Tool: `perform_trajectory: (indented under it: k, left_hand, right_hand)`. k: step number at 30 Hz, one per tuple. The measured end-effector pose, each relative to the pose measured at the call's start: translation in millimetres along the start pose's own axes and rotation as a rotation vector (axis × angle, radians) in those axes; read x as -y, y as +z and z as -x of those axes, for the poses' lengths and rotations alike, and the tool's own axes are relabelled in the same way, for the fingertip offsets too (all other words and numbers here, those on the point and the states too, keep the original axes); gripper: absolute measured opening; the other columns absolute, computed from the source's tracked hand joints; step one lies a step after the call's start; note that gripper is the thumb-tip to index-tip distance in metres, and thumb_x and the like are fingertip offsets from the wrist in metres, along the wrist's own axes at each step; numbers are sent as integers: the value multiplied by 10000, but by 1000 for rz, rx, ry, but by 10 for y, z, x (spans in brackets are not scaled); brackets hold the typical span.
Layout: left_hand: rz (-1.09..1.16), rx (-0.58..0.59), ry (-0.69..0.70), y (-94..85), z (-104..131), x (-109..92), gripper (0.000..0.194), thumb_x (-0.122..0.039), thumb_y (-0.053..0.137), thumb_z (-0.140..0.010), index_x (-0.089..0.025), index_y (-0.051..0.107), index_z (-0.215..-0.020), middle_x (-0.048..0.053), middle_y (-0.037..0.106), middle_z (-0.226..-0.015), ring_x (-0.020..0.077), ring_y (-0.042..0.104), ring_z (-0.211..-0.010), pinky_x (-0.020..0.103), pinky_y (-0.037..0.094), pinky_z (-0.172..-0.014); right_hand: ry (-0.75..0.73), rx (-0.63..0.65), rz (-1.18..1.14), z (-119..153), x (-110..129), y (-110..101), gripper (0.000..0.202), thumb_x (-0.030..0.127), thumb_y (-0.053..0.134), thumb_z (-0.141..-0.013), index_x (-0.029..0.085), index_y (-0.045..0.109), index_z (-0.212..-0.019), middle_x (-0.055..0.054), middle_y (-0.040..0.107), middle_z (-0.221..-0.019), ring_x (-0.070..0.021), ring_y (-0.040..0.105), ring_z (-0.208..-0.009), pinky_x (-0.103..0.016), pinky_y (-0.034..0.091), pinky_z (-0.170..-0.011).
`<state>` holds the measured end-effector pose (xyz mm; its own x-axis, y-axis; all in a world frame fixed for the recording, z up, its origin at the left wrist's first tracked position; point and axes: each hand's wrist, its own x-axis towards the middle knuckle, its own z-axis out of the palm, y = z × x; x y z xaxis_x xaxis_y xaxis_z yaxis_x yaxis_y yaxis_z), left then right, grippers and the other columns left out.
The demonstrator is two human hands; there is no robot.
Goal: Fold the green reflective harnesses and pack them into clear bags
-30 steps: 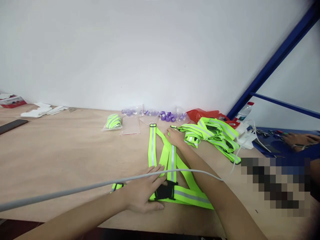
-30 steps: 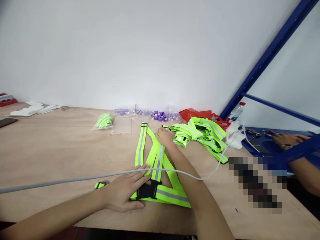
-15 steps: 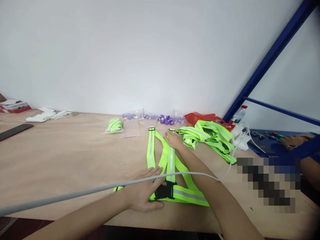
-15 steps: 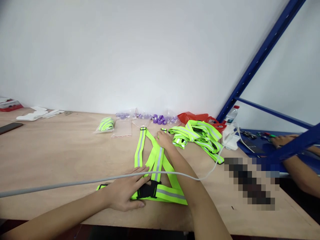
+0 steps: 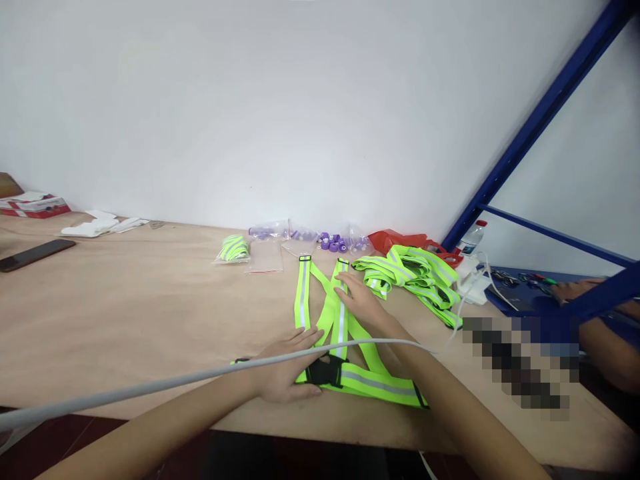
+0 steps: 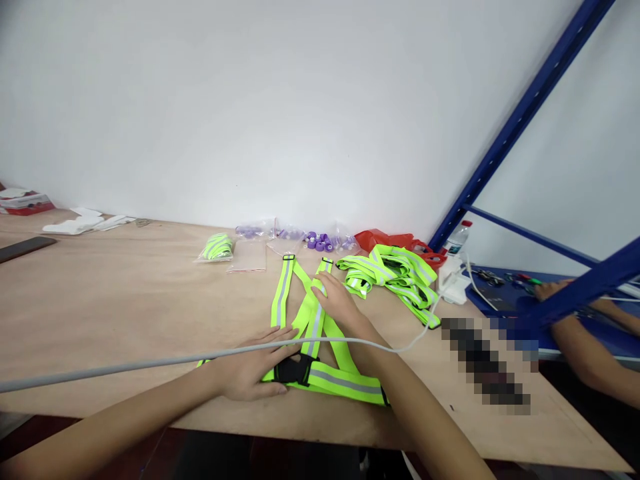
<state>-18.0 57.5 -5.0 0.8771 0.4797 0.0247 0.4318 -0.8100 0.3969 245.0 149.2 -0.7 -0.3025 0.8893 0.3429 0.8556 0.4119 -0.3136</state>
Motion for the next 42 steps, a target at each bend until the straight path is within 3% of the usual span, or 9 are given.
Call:
perform_trajectory:
  k: [4, 7, 11, 14, 16, 19, 25, 32, 42]
  left_hand:
    - [-5, -63, 6, -61, 96, -56, 813, -576, 597, -932, -205, 303, -1594, 182, 243, -1651, 383, 234, -1520, 574, 270, -1224]
    - [-42, -163, -33, -126, 390, -118, 711, -497, 587, -970, -286, 311, -1590, 107, 306, -1647, 341, 306, -1508, 548, 276, -1234]
    - [-117, -248, -150, -120, 976, -90, 522, -402, 565, -1001, -370, 454, -1510, 17, 409, -1605, 306, 370, -1486, 556, 287, -1231]
    - [-96, -344, -248, -5, 1314, 9, 321, -398, 580, -991, -365, 681, -1294, 9, 616, -1435, 300, 536, -1367, 492, 425, -1166]
    - [-44, -402, -314, 81, 1426, 69, 283, -402, 567, -995, -347, 728, -1221, 15, 662, -1370, 279, 617, -1278, 400, 521, -1082]
    - [35, -455, -394, 151, 1462, 113, 315, -434, 569, -990, -342, 710, -1255, 17, 645, -1390, 259, 654, -1223, 332, 566, -1013]
    - [122, -473, -449, 42, 1442, 108, 318, -473, 583, -965, -322, 740, -1196, 37, 683, -1321, 256, 683, -1166, 325, 589, -968]
    - [148, -399, -392, -132, 1463, 70, 277, -423, 564, -976, -295, 789, -1075, 37, 678, -1325, 245, 651, -1197, 314, 536, -1027]
    - [300, -418, -389, -110, 1537, 134, 243, -362, 601, -925, -207, 777, -988, 101, 670, -1327, 282, 645, -1182, 373, 545, -980]
  right_hand:
    - [-82, 50, 10, 819, 345, -141, 448, 376, 479, -1004, 177, 572, -1394, -144, 572, -1470, -289, 506, -1385, -467, 425, -1141]
    - [-109, 95, 95, 1470, 424, -194, 487, 392, 500, -1001, 237, 515, -1463, -121, 567, -1481, -304, 496, -1393, -501, 438, -1120]
    - [-37, -17, 258, 2143, 145, -241, 614, 424, 493, -1000, 291, 346, -1581, -104, 528, -1522, -360, 501, -1387, -603, 418, -1102]
    - [-15, -17, 252, 2427, -109, -285, 601, 360, 433, -1027, 344, 266, -1605, -65, 450, -1581, -320, 483, -1415, -555, 442, -1105]
    - [-18, 28, 190, 2512, -204, -326, 568, 318, 393, -1041, 363, 279, -1596, -44, 435, -1589, -279, 492, -1413, -519, 445, -1124]
    - [29, 79, 77, 2539, -250, -391, 493, 334, 410, -1040, 361, 428, -1533, -37, 503, -1542, -260, 514, -1396, -502, 425, -1157]
    - [170, 48, -173, 2497, -238, -492, 392, 520, 526, -980, 304, 763, -1207, -101, 669, -1364, -299, 621, -1276, -474, 512, -1081]
    - [209, 37, -304, 2432, -197, -575, 464, 638, 554, -927, 292, 810, -1100, -128, 698, -1293, -316, 641, -1217, -495, 515, -1065]
    - [184, 9, -295, 2395, -223, -578, 493, 681, 556, -903, 299, 815, -1075, -108, 717, -1263, -323, 636, -1198, -528, 505, -1061]
